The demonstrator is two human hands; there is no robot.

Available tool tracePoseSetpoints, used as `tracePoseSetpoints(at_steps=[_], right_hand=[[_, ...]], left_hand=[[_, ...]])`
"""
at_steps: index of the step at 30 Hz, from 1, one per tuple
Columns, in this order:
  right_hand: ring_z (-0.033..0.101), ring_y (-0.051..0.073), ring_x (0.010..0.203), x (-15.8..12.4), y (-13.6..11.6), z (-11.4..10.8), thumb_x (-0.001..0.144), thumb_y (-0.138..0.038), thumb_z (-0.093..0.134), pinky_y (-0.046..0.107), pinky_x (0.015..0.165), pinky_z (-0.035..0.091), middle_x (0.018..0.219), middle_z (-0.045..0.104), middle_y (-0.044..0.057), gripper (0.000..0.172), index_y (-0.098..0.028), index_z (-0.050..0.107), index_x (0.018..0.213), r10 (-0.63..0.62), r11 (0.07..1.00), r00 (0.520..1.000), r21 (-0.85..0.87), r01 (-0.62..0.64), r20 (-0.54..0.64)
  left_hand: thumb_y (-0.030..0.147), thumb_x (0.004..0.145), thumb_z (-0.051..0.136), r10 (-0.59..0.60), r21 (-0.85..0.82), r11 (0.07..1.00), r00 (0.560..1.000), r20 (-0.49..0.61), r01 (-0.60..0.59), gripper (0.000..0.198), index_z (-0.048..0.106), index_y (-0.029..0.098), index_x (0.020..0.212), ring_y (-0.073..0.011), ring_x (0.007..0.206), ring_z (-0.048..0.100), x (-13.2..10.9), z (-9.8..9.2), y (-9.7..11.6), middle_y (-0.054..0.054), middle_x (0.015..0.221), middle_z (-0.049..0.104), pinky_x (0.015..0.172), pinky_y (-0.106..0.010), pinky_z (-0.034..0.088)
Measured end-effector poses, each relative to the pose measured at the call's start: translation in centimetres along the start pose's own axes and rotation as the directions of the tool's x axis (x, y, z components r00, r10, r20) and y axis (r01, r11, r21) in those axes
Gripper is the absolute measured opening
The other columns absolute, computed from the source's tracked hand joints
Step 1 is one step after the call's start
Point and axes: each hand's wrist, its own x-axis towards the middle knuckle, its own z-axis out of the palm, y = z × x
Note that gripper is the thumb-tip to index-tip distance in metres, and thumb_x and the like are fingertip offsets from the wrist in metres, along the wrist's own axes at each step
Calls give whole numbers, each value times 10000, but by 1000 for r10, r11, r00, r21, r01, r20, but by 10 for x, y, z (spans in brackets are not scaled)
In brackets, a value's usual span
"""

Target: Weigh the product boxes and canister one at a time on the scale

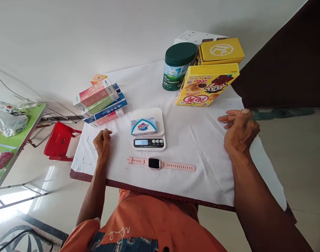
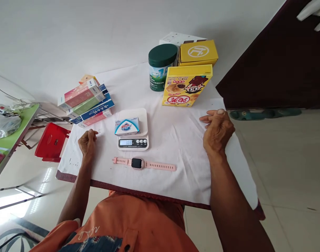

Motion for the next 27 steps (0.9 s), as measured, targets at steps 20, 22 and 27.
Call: tracePoseSetpoints(at_steps=[20,22,27], right_hand=[[567,276,631,-2,-10,-4,943,-607,265,502,696,513,825,749,193,498,-250,606,884,47,998,999,-51,-45,27],[577,289,647,0,-9,-5,936,-609,271,523,730,527,856,762,197,489,-261,612,886,66,996,997,-58,-64,37],[608,322,707,4,-3,-8,948,-616,285,564,815,544,954,789,195,466,-292,619,936,94,994,993,-61,-90,72]], left_hand=[[547,912,828,474,34,733,545,691,-680,741,535,223,1511,-374,1426,566,12,50,96,-190,1504,606,1187,-564,466],[475,918,836,393,78,703,478,786,-707,678,556,207,1474,-374,1379,593,15,61,101,-182,1425,652,1180,-575,461],[402,961,783,333,101,697,445,831,-710,522,599,208,1410,-348,1239,662,19,63,107,-155,1299,700,1093,-557,535]])
